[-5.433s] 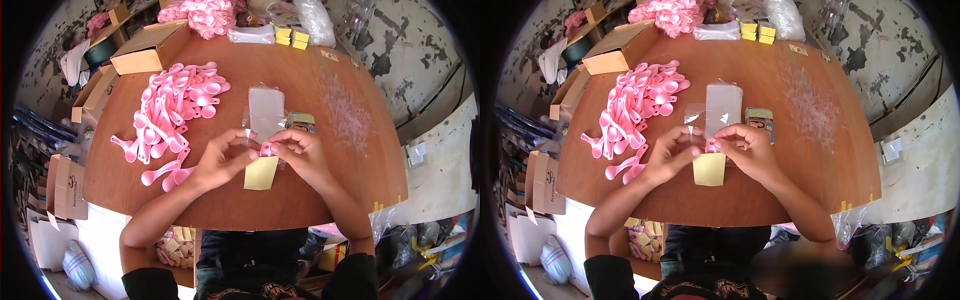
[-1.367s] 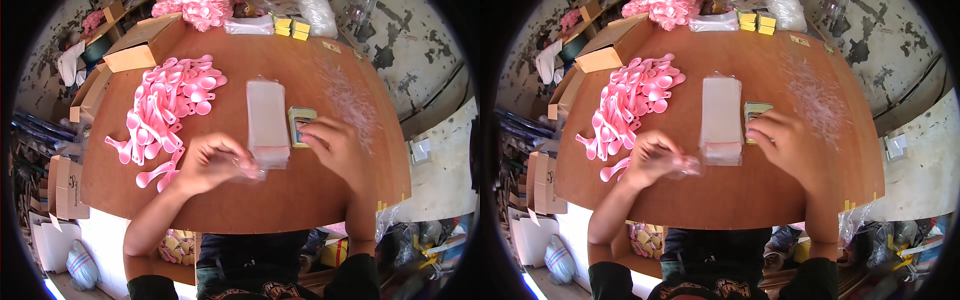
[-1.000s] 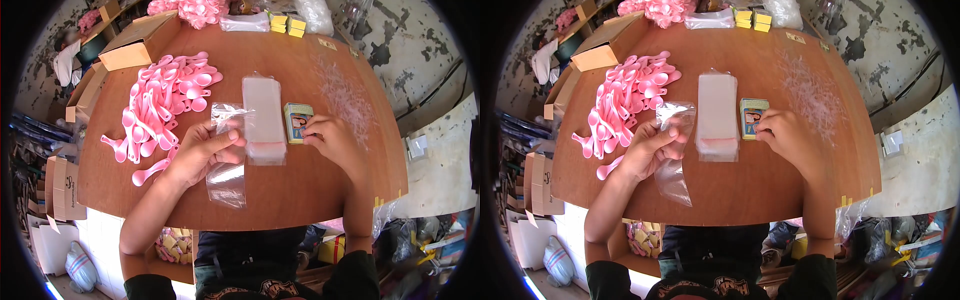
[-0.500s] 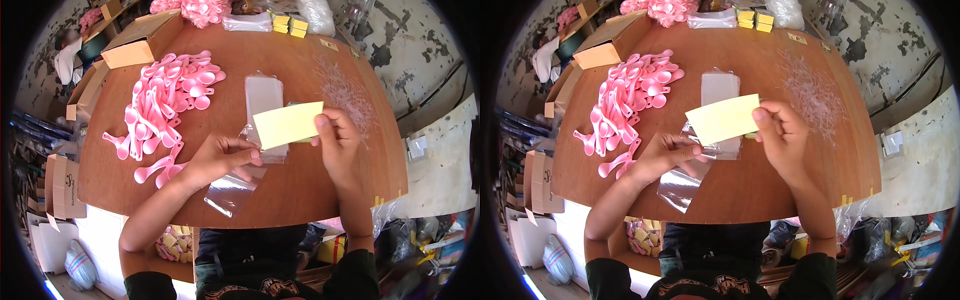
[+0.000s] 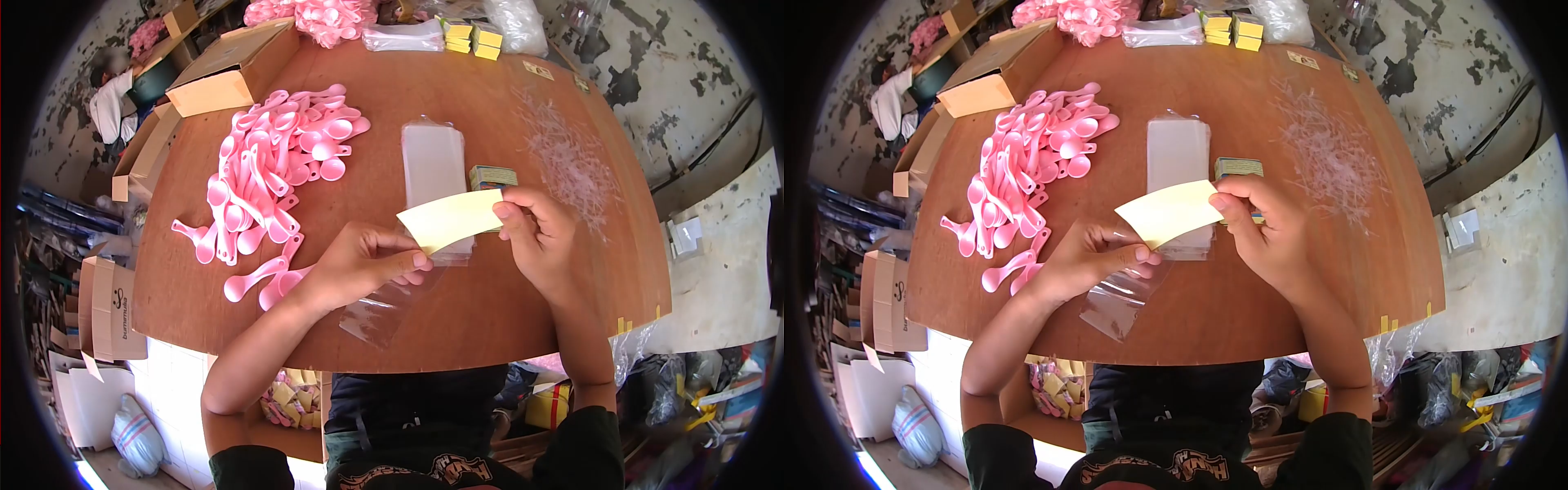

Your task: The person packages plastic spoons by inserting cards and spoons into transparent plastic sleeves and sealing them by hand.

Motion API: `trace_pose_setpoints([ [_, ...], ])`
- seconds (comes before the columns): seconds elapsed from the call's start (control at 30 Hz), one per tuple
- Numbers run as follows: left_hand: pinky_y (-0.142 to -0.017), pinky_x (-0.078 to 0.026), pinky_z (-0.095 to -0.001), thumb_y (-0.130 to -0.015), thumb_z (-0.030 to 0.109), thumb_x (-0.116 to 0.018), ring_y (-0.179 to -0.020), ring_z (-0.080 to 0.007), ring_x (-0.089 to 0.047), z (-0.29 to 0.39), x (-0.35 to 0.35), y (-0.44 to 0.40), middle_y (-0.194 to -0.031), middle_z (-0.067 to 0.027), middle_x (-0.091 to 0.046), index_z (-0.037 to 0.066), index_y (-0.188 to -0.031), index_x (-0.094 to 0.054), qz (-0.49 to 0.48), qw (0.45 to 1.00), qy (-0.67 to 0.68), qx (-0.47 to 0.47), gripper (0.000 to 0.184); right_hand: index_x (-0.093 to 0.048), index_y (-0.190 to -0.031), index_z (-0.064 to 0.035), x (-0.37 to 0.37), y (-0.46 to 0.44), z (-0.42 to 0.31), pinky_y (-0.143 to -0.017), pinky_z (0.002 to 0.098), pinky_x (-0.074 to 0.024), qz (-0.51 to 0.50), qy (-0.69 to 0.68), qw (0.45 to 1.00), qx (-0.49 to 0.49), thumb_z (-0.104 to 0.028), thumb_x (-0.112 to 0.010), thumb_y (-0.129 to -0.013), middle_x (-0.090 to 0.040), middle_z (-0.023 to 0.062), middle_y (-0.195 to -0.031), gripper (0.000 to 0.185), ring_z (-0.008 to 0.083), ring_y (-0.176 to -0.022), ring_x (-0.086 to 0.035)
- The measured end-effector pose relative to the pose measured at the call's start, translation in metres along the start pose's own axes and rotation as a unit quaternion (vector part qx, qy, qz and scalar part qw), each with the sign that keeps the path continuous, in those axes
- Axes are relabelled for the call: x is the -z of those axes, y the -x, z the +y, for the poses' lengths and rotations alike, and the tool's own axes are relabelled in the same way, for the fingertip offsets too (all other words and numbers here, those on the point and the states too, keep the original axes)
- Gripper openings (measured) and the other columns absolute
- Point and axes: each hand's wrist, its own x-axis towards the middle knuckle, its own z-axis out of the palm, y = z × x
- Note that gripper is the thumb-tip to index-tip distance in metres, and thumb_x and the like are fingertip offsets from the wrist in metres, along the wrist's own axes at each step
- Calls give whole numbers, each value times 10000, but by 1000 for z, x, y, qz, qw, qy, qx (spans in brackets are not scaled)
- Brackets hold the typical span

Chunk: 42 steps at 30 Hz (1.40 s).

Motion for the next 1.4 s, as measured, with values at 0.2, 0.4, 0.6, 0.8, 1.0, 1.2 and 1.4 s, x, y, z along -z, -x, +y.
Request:
trace_pose_setpoints([
  [0.2, -733, -536, -251, -921, 167, -661, -782, -115, -667, 8, -2, 3, -849, -86, -710, -26, -1050, -699, 51, 997, -25, 49, 235, -659, -895, 17, 0, 0, 4, -532, 228, -425, -51, 0, 998, 20, -82, -674, -892, -628, 37, -709, 100, 88, -595, -547],
  [0.4, -649, -500, -231, -918, 200, -671, -722, -57, -606, 0, -2, 2, -780, -52, -690, -45, -984, -710, 15, 999, -36, 4, 257, -675, -913, -10, -8, 6, 1, -532, 228, -451, -169, -16, 985, -29, -98, -670, -890, -658, 55, -727, 91, 75, -588, -583],
  [0.6, -541, -410, -224, -905, 217, -690, -641, -15, -504, 5, -7, 3, -692, 8, -639, -41, -932, -712, -11, 991, -125, 56, 260, -674, -897, -3, -25, 13, -11, -522, 217, -444, -165, -44, 983, -59, -89, -682, -884, -669, 54, -714, 87, 68, -566, -574],
  [0.8, -536, -414, -237, -907, 202, -689, -635, -8, -498, 11, -13, 1, -688, 9, -638, -20, -952, -715, 64, 990, -122, -30, 229, -693, -914, -13, -22, 16, -4, -509, 204, -425, -133, -78, 988, -28, -84, -693, -878, -677, 47, -799, 79, 50, -605, -573],
  [1.0, -634, -492, -279, -883, 153, -695, -716, -74, -609, 19, -18, -6, -815, -113, -709, -13, -1022, -703, 83, 963, -231, -112, 217, -711, -959, -46, -20, 15, 0, -539, 202, -438, -163, -101, 981, 1, -113, -681, -886, -665, 56, -946, 103, 66, -690, -591],
  [1.2, -755, -537, -313, -874, 96, -680, -874, -193, -706, 21, -26, -13, -968, -178, -714, -29, -1072, -681, 99, 952, -253, -143, 235, -685, -1030, -20, -15, 14, 4, -567, 212, -487, -213, -181, 956, -87, -116, -670, -893, -650, 65, -984, 168, 90, -725, -621],
  [1.4, -736, -539, -313, -887, 108, -666, -841, -224, -705, 25, -35, -21, -962, -179, -706, -37, -1100, -663, 103, 928, -293, -208, 258, -601, -1154, 17, -4, 11, -1, -560, 252, -551, -323, -246, 883, -237, -131, -649, -911, -650, 74, -894, 289, 119, -705, -643],
])
